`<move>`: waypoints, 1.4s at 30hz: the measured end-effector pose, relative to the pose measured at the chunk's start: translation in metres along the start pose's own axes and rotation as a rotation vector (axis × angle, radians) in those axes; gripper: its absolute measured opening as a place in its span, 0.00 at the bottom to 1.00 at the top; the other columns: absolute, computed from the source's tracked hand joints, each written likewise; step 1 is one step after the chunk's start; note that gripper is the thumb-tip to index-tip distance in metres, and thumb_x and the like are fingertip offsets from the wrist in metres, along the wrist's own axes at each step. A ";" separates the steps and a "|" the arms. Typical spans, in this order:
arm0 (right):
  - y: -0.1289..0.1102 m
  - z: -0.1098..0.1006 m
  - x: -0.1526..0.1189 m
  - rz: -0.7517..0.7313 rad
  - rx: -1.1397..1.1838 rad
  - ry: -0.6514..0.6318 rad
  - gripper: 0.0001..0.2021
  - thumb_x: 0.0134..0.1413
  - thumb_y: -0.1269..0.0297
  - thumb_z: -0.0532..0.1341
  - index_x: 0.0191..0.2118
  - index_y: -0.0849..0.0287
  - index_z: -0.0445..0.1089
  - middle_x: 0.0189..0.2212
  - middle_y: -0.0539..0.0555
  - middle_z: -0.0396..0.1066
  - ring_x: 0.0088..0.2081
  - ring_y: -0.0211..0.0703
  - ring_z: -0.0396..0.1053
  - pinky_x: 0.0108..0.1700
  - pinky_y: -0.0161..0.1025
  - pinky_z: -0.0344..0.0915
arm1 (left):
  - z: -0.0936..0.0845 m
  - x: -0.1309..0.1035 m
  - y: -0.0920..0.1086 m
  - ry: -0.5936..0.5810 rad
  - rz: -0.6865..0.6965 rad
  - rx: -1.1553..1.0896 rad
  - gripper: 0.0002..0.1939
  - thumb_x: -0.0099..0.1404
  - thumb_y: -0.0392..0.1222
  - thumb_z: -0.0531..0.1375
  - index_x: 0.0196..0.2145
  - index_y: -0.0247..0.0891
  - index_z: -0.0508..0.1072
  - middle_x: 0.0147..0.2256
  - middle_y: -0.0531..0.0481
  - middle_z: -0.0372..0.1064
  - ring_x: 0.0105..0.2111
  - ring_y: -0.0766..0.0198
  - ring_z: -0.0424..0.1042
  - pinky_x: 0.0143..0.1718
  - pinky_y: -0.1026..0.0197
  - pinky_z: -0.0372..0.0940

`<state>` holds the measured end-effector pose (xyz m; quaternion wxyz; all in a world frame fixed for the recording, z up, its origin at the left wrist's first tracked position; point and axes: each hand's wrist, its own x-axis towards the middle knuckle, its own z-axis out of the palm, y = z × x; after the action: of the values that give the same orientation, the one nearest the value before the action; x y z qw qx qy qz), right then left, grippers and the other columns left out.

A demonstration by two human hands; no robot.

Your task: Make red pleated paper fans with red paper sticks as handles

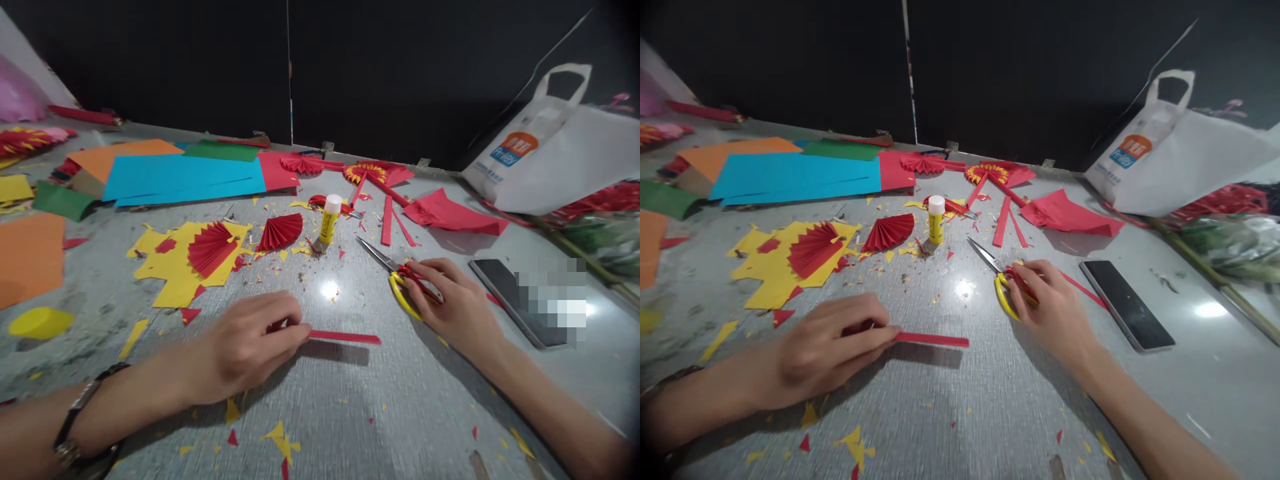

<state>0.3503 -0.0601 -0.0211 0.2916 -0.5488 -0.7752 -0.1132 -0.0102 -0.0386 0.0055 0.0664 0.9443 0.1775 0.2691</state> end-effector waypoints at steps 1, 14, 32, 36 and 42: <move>-0.003 -0.003 0.000 -0.022 0.011 0.028 0.12 0.70 0.61 0.62 0.53 0.56 0.77 0.45 0.62 0.77 0.44 0.54 0.79 0.45 0.52 0.78 | 0.000 -0.001 0.000 0.019 -0.007 -0.008 0.11 0.76 0.29 0.55 0.39 0.37 0.76 0.34 0.49 0.69 0.31 0.64 0.67 0.31 0.63 0.63; -0.060 0.012 0.017 -0.356 0.335 0.027 0.13 0.68 0.76 0.62 0.53 0.57 0.76 0.41 0.56 0.81 0.39 0.44 0.79 0.42 0.43 0.77 | -0.003 -0.007 -0.002 0.285 -0.093 0.019 0.17 0.74 0.25 0.57 0.54 0.39 0.74 0.41 0.48 0.70 0.39 0.62 0.73 0.38 0.61 0.73; -0.060 0.007 0.001 -0.334 0.391 -0.058 0.11 0.70 0.73 0.61 0.54 0.58 0.75 0.41 0.57 0.82 0.39 0.44 0.80 0.40 0.42 0.80 | -0.001 -0.005 -0.007 0.265 -0.077 -0.080 0.10 0.76 0.28 0.58 0.48 0.35 0.78 0.41 0.46 0.77 0.39 0.66 0.78 0.42 0.67 0.75; -0.065 0.002 0.004 -0.314 0.335 0.082 0.13 0.70 0.75 0.60 0.55 0.59 0.72 0.35 0.54 0.83 0.32 0.42 0.81 0.34 0.37 0.78 | 0.000 -0.012 -0.008 0.221 -0.067 -0.094 0.11 0.78 0.31 0.57 0.52 0.37 0.76 0.41 0.47 0.80 0.37 0.67 0.80 0.39 0.68 0.74; -0.079 -0.020 -0.004 -0.383 0.218 0.155 0.24 0.66 0.80 0.61 0.65 0.58 0.68 0.36 0.52 0.85 0.29 0.41 0.81 0.30 0.37 0.77 | -0.010 -0.014 0.008 0.070 -0.215 -0.154 0.15 0.82 0.43 0.51 0.44 0.39 0.76 0.24 0.55 0.73 0.22 0.68 0.72 0.28 0.67 0.69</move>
<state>0.2854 -0.1026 0.0035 0.3812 -0.3468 -0.8480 -0.1239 -0.0242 -0.0505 0.0095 0.1607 0.9019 0.2588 0.3062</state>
